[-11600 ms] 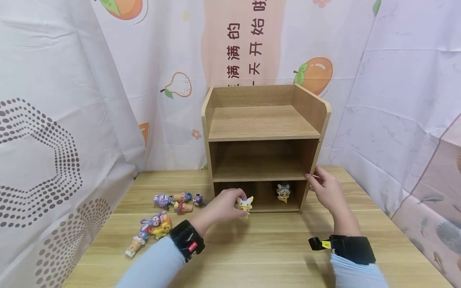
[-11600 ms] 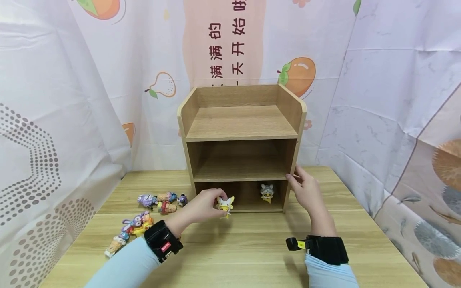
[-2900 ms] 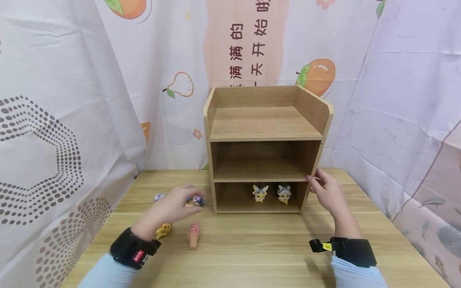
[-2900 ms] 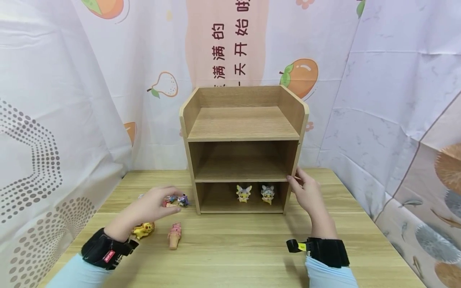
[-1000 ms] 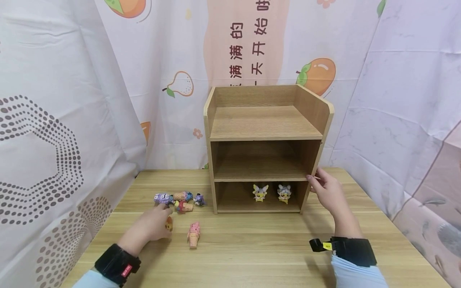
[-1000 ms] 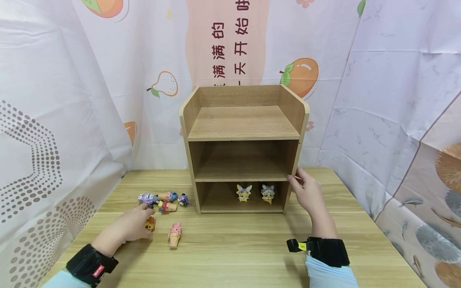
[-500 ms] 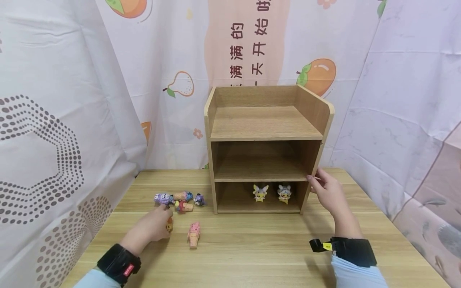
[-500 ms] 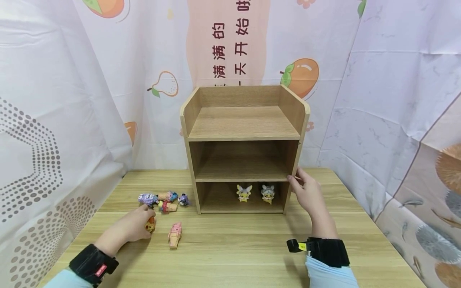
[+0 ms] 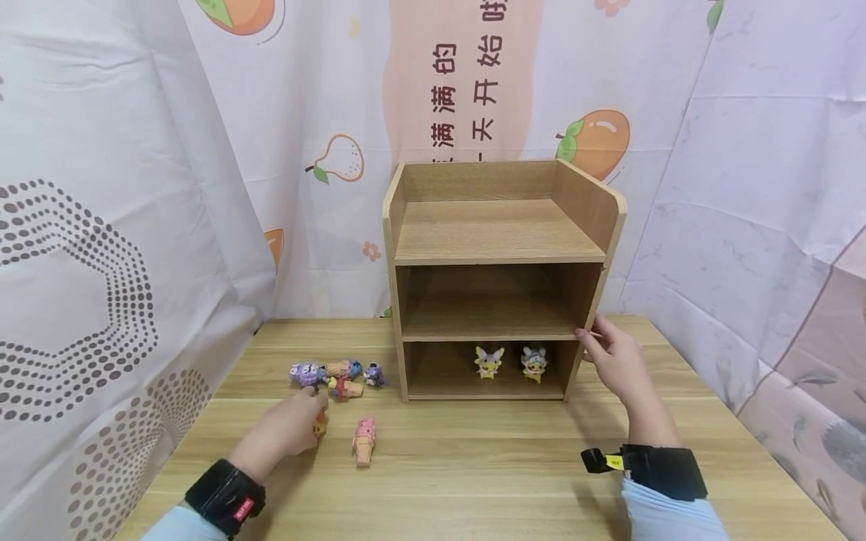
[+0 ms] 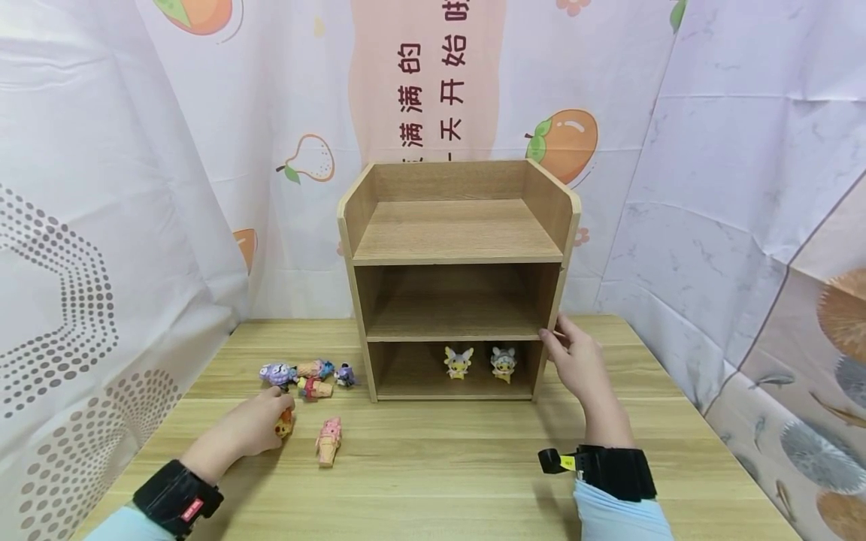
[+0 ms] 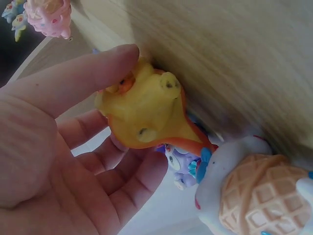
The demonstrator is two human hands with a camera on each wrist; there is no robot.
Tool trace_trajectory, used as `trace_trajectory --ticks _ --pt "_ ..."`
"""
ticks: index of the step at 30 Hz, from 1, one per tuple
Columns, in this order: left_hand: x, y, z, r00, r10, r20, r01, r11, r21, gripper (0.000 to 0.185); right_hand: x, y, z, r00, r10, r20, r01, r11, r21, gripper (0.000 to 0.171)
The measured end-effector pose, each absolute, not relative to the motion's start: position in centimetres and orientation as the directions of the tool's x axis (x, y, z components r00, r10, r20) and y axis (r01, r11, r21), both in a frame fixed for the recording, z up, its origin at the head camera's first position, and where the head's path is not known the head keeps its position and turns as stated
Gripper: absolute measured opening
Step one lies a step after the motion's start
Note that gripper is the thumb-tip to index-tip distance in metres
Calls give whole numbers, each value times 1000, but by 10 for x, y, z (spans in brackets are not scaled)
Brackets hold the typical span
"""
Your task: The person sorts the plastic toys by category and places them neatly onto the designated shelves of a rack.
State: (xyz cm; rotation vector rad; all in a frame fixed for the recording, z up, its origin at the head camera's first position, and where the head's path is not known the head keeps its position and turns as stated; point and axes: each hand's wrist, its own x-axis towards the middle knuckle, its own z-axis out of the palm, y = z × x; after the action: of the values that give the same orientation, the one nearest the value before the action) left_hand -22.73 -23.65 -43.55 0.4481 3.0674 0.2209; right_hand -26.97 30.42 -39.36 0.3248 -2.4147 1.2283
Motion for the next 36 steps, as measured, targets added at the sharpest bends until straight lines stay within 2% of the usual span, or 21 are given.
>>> trace_trajectory --ticks 10,23,36 --pt "-227 -236 -439 -964 267 -9 263 953 152 52 -269 304 -394 -894 -26 448 -378 583 -720 54" --pt "-226 -236 -435 -959 281 16 278 934 223 45 -271 304 -394 -890 -25 455 -386 570 -725 53" --pt "-226 -232 -431 -966 256 -28 235 920 313 50 -269 305 -393 -899 -23 438 -369 580 -726 55"
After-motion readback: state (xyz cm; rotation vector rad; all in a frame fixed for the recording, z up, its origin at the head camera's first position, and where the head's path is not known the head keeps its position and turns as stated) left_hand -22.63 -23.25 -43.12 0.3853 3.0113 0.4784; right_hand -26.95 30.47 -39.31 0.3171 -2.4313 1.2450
